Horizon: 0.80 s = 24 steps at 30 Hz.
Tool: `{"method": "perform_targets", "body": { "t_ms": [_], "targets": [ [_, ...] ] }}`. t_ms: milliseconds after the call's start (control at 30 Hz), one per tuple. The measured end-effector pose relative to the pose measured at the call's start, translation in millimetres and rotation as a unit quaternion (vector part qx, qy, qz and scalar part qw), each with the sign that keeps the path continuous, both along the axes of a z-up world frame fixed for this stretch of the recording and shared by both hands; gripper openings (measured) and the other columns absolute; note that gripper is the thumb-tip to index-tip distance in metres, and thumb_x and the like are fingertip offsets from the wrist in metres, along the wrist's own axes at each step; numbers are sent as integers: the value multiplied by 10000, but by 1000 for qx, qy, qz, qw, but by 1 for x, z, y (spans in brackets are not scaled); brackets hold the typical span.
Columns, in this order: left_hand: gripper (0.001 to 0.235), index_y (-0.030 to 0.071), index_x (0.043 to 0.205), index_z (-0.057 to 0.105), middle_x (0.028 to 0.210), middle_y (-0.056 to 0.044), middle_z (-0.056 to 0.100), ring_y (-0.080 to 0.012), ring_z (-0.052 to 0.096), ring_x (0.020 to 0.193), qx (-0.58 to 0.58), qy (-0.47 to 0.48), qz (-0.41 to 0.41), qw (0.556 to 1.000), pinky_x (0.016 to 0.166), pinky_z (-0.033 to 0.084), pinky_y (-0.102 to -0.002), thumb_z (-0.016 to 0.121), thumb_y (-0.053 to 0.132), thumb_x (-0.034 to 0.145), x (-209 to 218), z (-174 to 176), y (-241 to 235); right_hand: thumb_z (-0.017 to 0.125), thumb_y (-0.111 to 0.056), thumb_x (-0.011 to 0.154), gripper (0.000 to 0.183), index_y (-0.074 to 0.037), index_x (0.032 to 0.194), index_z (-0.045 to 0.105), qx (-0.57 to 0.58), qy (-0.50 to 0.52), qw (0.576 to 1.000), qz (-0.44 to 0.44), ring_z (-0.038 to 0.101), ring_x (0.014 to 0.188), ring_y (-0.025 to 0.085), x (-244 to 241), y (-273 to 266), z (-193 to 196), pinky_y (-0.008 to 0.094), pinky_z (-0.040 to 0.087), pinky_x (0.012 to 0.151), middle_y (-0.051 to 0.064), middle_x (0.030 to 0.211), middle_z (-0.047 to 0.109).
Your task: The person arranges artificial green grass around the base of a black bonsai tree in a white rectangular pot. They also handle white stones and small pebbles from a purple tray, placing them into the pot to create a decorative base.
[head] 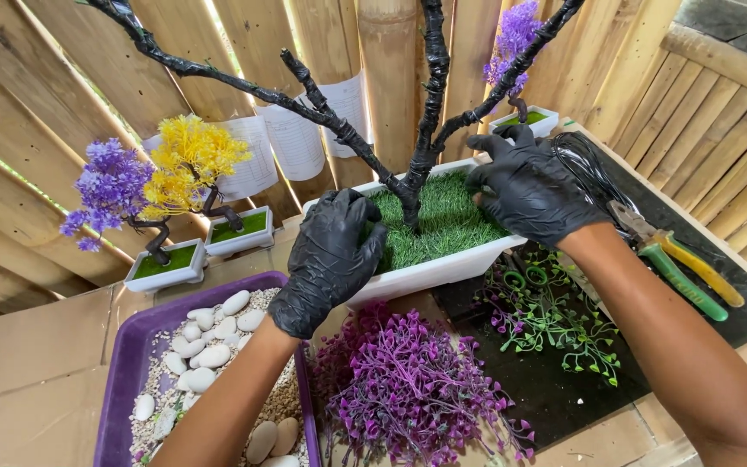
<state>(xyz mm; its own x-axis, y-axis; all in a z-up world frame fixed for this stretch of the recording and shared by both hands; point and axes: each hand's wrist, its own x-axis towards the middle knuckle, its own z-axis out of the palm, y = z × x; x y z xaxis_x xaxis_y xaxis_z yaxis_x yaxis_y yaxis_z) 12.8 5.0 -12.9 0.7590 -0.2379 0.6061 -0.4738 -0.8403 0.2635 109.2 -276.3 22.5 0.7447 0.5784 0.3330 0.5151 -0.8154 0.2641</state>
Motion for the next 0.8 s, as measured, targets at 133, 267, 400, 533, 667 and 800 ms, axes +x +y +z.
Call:
{"method": "perform_targets", "body": {
  "t_ms": [133, 267, 400, 533, 667, 800],
  "targets": [
    [184, 135, 1056, 636, 999, -144, 644, -413, 635, 1037, 8, 7, -30, 999, 886, 540, -506, 596, 298, 982, 0, -2, 2, 635, -333, 945, 98, -249, 901, 659, 50, -101, 988, 103, 655, 1093, 249, 20, 7, -25, 353, 560, 877, -19, 1050, 634],
    [194, 119, 1054, 644, 993, -146, 649, -405, 641, 1043, 23, 2, -27, 999, 893, 541, -504, 597, 293, 983, 1, -2, 0, 637, -296, 948, 131, -196, 973, 717, 114, -23, 979, 165, 699, 1032, 320, 27, 17, -45, 396, 585, 871, 54, 1007, 699],
    [285, 98, 948, 652, 893, -160, 620, -435, 654, 941, 54, 68, 3, 996, 830, 538, -531, 660, 381, 920, 0, 6, -7, 668, -390, 911, 143, -287, 995, 721, 60, -141, 979, 136, 721, 1055, 207, 40, 12, -76, 325, 574, 935, -29, 987, 729],
    [320, 82, 920, 650, 866, -178, 622, -446, 661, 921, 65, 69, 8, 995, 803, 534, -537, 663, 402, 912, -5, 9, -8, 648, -227, 970, 158, -123, 1024, 756, 147, -106, 964, 195, 724, 1049, 336, 38, 12, -80, 434, 585, 954, 114, 949, 752],
    [337, 72, 902, 640, 851, -191, 613, -461, 657, 906, 63, 54, 5, 997, 793, 530, -553, 669, 408, 911, -3, 8, -7, 638, -249, 1029, 121, -199, 1001, 745, 99, -186, 961, 181, 747, 1027, 221, 34, 14, -74, 320, 578, 973, 44, 930, 753],
    [323, 127, 997, 635, 1010, -146, 616, -419, 639, 1046, 77, 31, -7, 996, 855, 531, -503, 617, 443, 932, 2, 1, -5, 594, -447, 977, 200, -279, 976, 701, 35, -170, 970, 171, 726, 1057, 185, 52, 17, -73, 330, 583, 969, -43, 967, 745]
  ]
}}
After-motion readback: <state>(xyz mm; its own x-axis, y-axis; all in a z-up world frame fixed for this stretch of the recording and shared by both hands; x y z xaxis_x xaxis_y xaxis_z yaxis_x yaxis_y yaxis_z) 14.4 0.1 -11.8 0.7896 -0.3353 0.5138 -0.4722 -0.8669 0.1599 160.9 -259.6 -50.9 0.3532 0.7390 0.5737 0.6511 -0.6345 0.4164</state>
